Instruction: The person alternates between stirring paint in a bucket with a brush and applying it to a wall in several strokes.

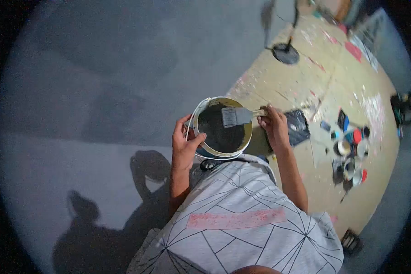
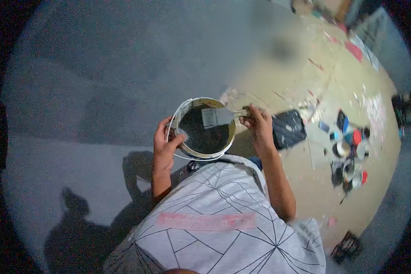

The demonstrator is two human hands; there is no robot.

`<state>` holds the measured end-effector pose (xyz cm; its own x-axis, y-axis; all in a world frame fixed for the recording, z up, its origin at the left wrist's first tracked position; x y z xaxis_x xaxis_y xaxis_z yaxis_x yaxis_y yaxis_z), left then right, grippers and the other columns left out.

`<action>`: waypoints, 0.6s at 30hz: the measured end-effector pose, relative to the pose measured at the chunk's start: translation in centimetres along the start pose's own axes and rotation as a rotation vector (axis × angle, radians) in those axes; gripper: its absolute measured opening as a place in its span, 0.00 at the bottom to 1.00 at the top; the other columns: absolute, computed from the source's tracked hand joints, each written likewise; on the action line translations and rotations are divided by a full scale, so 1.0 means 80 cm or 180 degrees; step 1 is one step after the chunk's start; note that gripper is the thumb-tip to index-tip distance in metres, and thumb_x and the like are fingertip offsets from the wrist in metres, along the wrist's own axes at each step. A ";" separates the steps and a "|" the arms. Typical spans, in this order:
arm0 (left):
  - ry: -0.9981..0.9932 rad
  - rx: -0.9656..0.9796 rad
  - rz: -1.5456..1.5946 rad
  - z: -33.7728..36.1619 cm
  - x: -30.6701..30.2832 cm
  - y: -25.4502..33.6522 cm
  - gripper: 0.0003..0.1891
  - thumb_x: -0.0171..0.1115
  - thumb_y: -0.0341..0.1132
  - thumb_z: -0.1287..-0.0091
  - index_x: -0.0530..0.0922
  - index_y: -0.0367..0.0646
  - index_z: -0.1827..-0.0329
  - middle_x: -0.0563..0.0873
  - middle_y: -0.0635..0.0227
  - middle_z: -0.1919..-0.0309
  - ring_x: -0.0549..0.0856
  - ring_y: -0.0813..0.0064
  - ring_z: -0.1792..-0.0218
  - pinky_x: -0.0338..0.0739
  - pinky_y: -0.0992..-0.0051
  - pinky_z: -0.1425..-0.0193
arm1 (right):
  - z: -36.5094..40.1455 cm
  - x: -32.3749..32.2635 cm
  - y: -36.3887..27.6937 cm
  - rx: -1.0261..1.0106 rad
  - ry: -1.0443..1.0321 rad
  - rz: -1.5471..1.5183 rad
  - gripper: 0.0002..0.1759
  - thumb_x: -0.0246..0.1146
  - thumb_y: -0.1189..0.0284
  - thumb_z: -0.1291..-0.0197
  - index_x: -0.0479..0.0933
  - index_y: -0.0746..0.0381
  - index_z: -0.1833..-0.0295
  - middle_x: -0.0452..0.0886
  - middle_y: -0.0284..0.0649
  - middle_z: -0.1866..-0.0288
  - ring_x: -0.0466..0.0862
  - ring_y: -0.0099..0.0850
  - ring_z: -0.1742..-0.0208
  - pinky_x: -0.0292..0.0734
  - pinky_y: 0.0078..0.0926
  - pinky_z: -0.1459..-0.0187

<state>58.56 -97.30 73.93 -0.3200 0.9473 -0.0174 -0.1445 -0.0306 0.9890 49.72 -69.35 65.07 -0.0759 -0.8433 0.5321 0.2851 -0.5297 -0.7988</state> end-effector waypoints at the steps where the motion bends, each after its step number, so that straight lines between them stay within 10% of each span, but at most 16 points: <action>1: 0.0172 0.0011 0.0100 -0.006 -0.027 -0.013 0.30 0.69 0.20 0.43 0.71 0.37 0.34 0.81 0.68 0.57 0.81 0.80 0.60 0.79 0.81 0.59 | -0.013 0.023 0.015 0.0092 -0.0116 -0.0325 0.19 0.61 0.62 0.27 0.79 0.72 0.49 0.84 0.38 0.64 0.84 0.25 0.65 0.81 0.21 0.57; 7: 0.1180 0.0158 0.0646 -0.019 -0.178 -0.065 0.35 0.73 0.22 0.47 0.72 0.41 0.33 0.83 0.64 0.46 0.82 0.69 0.48 0.76 0.70 0.41 | -0.084 0.203 0.022 0.0226 -0.0992 -0.1081 0.21 0.56 0.61 0.23 0.76 0.71 0.45 0.83 0.41 0.60 0.82 0.29 0.62 0.81 0.21 0.52; 9: 0.1519 0.0642 0.0629 -0.011 -0.219 -0.060 0.31 0.71 0.22 0.44 0.71 0.39 0.36 0.84 0.65 0.54 0.83 0.72 0.54 0.80 0.73 0.54 | -0.104 0.308 -0.025 0.0008 -0.2035 -0.0973 0.22 0.56 0.62 0.23 0.76 0.73 0.43 0.84 0.44 0.55 0.84 0.31 0.56 0.82 0.24 0.45; 18: 0.2496 0.0930 -0.0254 0.026 -0.325 -0.068 0.33 0.72 0.21 0.47 0.70 0.39 0.37 0.83 0.58 0.52 0.85 0.67 0.52 0.83 0.68 0.50 | 0.122 0.706 -0.262 -0.6273 -0.2579 0.2085 0.14 0.65 0.73 0.35 0.82 0.60 0.44 0.86 0.43 0.47 0.86 0.40 0.50 0.84 0.34 0.51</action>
<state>69.64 -121.07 69.32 -0.8927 0.4436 -0.0790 0.0195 0.2132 0.9768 48.77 -104.98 114.63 0.0393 -0.9558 -0.2914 -0.9680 -0.1087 0.2261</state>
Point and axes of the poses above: each hand's wrist, its own z-axis away from the middle knuckle, its own x-axis out of the palm, y = z × x, the point moved 8 cm from there along -z, towards the middle knuckle
